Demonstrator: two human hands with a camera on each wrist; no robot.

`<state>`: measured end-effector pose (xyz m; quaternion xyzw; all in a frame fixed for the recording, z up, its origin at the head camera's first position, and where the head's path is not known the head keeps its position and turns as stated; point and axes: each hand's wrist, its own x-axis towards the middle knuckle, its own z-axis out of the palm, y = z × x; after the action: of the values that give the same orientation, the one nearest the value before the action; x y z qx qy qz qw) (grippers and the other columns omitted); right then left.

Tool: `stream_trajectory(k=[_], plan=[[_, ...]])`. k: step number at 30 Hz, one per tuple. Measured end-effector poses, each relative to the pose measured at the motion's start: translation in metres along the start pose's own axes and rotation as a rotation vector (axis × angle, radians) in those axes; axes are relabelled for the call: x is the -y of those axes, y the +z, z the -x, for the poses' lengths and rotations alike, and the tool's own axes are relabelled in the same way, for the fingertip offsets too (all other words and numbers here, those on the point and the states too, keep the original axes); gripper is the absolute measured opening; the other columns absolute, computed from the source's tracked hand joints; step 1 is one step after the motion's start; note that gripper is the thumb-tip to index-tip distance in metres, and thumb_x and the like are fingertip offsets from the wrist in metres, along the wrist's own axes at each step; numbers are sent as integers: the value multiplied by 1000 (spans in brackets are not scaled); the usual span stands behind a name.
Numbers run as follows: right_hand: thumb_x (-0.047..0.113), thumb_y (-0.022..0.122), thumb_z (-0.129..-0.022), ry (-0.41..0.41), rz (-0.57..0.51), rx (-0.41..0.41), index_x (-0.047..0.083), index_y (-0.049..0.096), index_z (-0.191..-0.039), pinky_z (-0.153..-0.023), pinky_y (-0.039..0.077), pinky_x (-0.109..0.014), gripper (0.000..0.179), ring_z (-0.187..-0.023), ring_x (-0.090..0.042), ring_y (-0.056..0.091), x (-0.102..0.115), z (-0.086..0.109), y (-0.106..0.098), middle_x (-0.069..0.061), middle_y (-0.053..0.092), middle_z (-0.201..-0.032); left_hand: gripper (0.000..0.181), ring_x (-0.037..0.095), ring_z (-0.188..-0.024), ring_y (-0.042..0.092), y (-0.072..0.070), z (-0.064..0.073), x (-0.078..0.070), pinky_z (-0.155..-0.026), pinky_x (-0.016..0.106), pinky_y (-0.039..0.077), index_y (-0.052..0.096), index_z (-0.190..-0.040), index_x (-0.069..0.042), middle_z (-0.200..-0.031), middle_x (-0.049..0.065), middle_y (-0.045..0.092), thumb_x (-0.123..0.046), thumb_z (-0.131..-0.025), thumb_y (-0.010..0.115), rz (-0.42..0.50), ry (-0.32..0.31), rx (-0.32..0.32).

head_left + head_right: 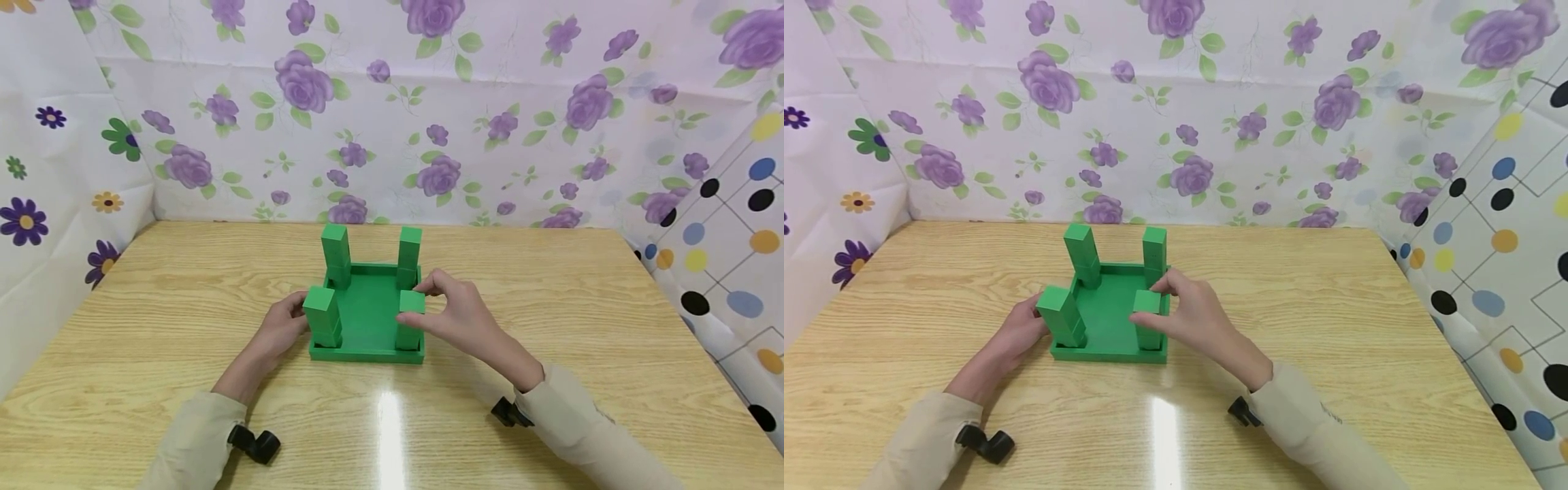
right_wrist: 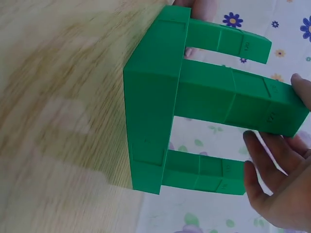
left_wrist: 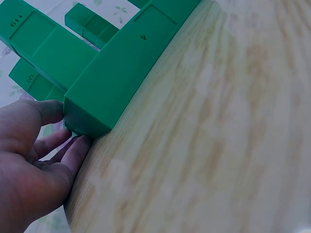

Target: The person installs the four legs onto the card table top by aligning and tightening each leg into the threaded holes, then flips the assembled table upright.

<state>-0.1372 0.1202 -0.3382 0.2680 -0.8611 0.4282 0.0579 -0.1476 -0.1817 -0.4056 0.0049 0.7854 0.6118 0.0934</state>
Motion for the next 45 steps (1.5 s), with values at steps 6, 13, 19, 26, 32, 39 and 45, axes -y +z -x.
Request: stream_trajectory(k=[6, 13, 19, 26, 32, 39, 45], plan=[[29, 79, -83, 17, -59, 158, 10, 56, -132, -93, 46, -41, 57, -113, -22, 55, -3, 0, -3, -2, 61, -124, 37, 20, -102, 49, 0, -1, 2, -83, 28, 46, 48, -136, 3, -119, 16, 52, -8, -101, 51, 2, 4, 1], [13, 62, -96, -17, -493, 397, 8, 49, -141, -100, 40, -43, 47, -130, -20, 44, -19, -8, -10, -7, 52, -138, 35, 21, -100, 49, 1, -1, 4, -82, 26, 46, 49, -133, 4, -116, 16, 53, -5, -100, 52, 4, 19, -6], [10, 52, -99, -55, -663, 446, 3, 54, -136, -96, 42, -35, 38, -128, -27, 45, -28, -13, -13, -12, 56, -134, 36, 21, -101, 50, 1, -1, 4, -82, 27, 46, 49, -134, 4, -118, 16, 53, -6, -100, 52, 1, 14, 1], [7, 52, -97, -73, -780, 468, -1, 56, -132, -97, 42, -34, 36, -124, -28, 49, -32, -13, -13, -12, 59, -129, 35, 21, -101, 49, 1, 0, 4, -82, 27, 46, 49, -135, 4, -118, 16, 52, -5, -100, 51, 4, 14, 0], [10, 57, -97, -58, -697, 439, -5, 54, -132, -94, 43, -34, 38, -121, -29, 50, -32, -14, -14, -14, 59, -128, 37, 21, -101, 50, 2, -1, 3, -82, 28, 46, 49, -135, 3, -117, 16, 54, -6, -100, 52, -15, 4, -7], [13, 63, -95, 2, -597, 389, 3, 57, -131, -88, 47, -33, 38, -120, -26, 53, -27, -12, -16, -11, 58, -128, 37, 20, -100, 50, 0, 0, 1, -83, 29, 46, 48, -136, 3, -117, 15, 54, -8, -100, 51, -16, -2, -8], [12, 67, -92, -1, -456, 313, 3, 60, -126, -93, 45, -45, 36, -112, -23, 57, -24, -11, -15, -8, 61, -122, 37, 20, -99, 50, 0, 0, 0, -83, 30, 47, 48, -136, 2, -117, 15, 54, -8, -100, 51, -5, 0, -7]])
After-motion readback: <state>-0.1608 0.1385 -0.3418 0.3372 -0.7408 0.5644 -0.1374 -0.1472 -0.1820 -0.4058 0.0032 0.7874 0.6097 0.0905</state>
